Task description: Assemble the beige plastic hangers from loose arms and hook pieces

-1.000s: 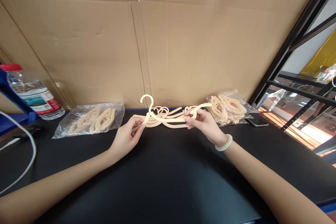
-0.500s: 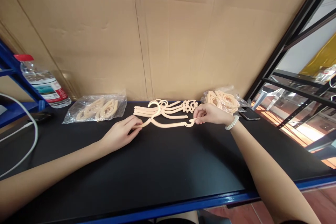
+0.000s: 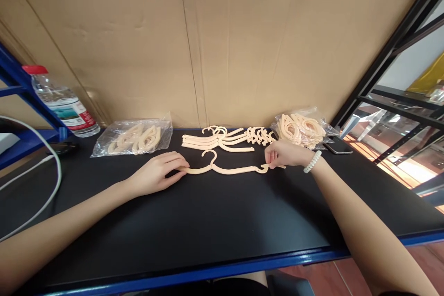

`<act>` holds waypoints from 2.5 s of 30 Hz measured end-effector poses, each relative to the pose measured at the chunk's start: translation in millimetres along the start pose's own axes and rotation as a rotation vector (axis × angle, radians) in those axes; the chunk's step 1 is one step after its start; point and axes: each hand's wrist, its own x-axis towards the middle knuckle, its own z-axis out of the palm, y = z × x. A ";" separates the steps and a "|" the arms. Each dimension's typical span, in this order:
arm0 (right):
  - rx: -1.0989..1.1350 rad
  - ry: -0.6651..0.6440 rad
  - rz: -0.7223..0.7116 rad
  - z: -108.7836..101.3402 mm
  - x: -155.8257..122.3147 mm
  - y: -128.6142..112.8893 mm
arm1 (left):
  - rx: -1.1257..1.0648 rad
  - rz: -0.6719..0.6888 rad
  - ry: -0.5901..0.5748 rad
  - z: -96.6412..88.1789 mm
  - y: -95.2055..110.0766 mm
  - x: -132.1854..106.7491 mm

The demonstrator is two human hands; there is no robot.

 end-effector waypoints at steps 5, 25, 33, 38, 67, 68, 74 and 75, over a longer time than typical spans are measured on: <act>-0.029 0.015 0.013 1.6 1.6 -0.8 | -0.061 -0.092 0.068 6.0 -2.7 -3.1; -0.069 -0.019 0.106 -2.5 -4.3 -2.3 | -0.019 -0.146 0.093 9.0 -4.8 -0.5; -0.092 -0.016 0.137 -2.9 -5.9 0.4 | -0.049 -0.142 0.108 9.0 -4.4 -1.5; -0.061 0.045 0.095 -2.6 -1.0 -0.2 | 0.034 -0.163 0.150 8.9 -4.8 -1.2; -0.297 0.811 -0.071 0.0 8.0 0.4 | 0.099 -0.241 0.287 10.8 -10.1 -1.6; -0.295 0.789 -0.076 2.0 9.8 0.6 | 0.097 -0.239 0.285 10.5 -10.0 -1.9; -0.256 0.714 -0.116 15.4 20.4 -0.8 | 0.092 -0.237 0.281 10.9 -10.9 -2.5; -0.241 0.695 -0.129 17.9 22.3 -1.6 | 0.090 -0.236 0.280 10.9 -11.0 -2.4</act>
